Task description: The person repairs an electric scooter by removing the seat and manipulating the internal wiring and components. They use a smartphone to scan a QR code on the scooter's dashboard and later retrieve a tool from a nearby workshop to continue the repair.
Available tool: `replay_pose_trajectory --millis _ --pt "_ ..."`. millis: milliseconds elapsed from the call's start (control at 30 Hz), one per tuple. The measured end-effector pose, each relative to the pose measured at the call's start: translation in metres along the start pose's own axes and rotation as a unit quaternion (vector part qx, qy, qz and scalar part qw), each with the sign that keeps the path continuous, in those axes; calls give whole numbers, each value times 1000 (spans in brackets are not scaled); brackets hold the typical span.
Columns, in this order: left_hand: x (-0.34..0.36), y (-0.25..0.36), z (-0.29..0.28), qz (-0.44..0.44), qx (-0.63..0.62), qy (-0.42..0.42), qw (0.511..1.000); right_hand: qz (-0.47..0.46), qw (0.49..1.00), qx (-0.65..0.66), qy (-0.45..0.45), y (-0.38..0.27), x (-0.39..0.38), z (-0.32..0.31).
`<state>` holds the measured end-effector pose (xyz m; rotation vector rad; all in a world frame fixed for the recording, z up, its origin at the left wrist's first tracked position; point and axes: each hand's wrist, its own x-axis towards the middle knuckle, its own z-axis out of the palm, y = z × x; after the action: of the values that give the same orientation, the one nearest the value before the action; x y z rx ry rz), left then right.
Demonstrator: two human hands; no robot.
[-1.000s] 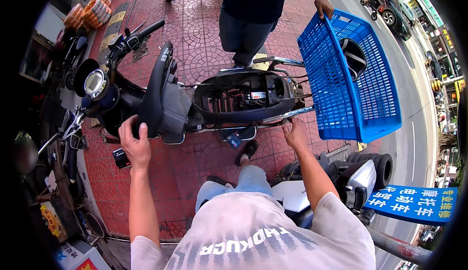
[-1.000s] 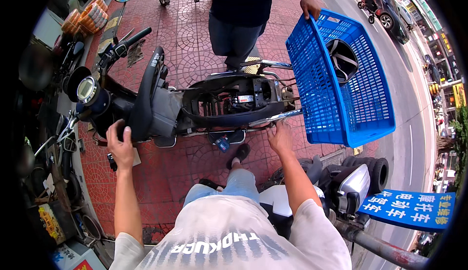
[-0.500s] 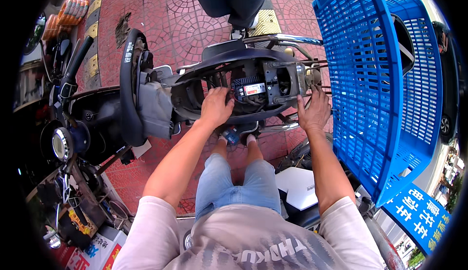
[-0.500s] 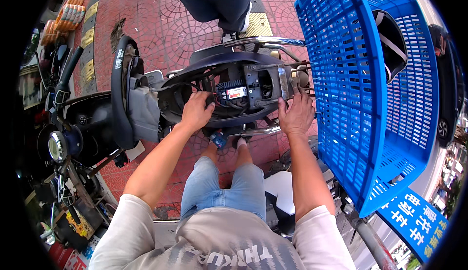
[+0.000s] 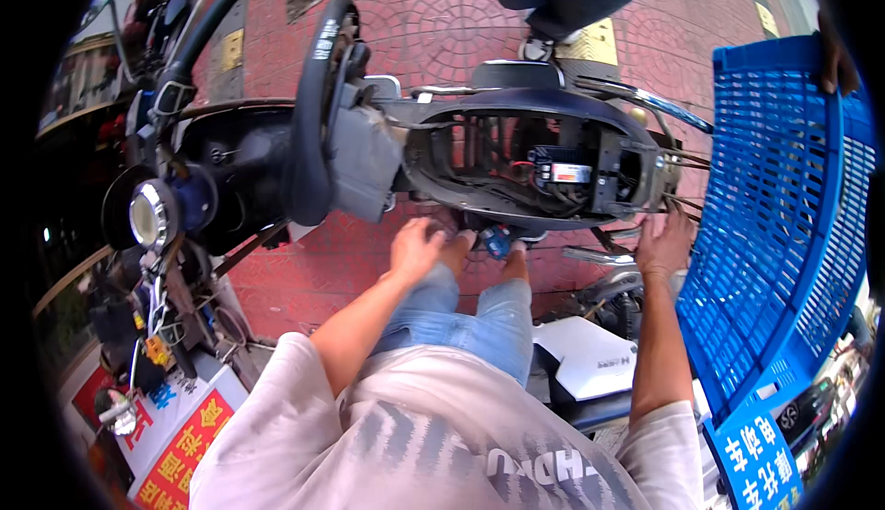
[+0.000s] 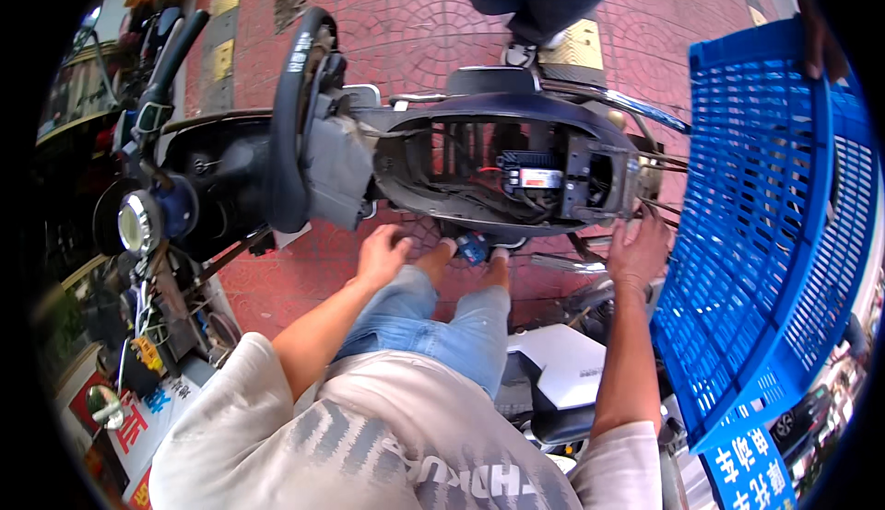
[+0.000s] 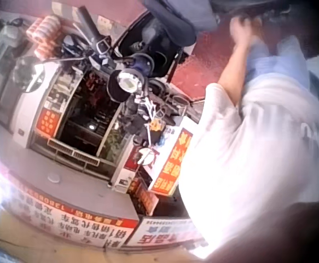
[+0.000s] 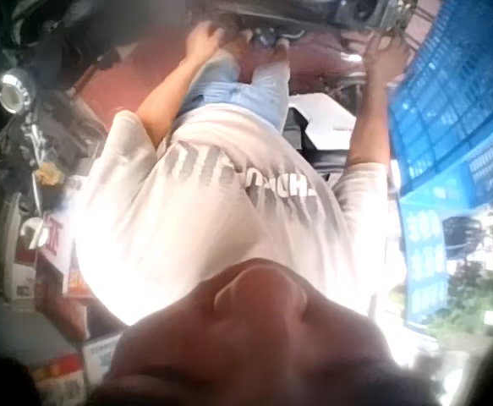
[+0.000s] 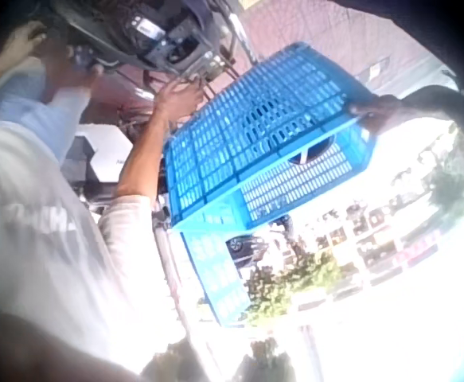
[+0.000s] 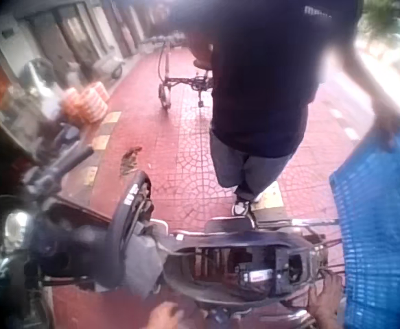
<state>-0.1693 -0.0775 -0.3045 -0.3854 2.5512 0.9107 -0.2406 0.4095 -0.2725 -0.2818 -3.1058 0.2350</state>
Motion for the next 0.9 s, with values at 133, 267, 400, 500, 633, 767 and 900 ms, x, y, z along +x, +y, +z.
replay_pose_trajectory --millis 133,267,400,500,633,767,900 --pt "-2 -96 -23 -143 -96 -14 985 33 999 -1 -9 -6 3 1" --pt "13 -113 -58 -294 -282 -120 905 86 995 45 -9 -17 -3 -26" --pt "0 -140 -91 -317 -289 -98 898 -82 955 269 94 -87 -10 -196" --pt "-21 -167 -107 -347 -239 -81 903 -167 943 189 217 -51 -5 -329" --pt "-44 -168 -105 -385 -191 -104 897 21 984 100 147 61 33 -390" --pt "-79 -160 -96 -396 -223 -94 886 36 942 -152 -298 143 70 -349" --pt "-117 -152 -111 -420 -390 -145 807 29 892 -132 -432 171 92 -279"
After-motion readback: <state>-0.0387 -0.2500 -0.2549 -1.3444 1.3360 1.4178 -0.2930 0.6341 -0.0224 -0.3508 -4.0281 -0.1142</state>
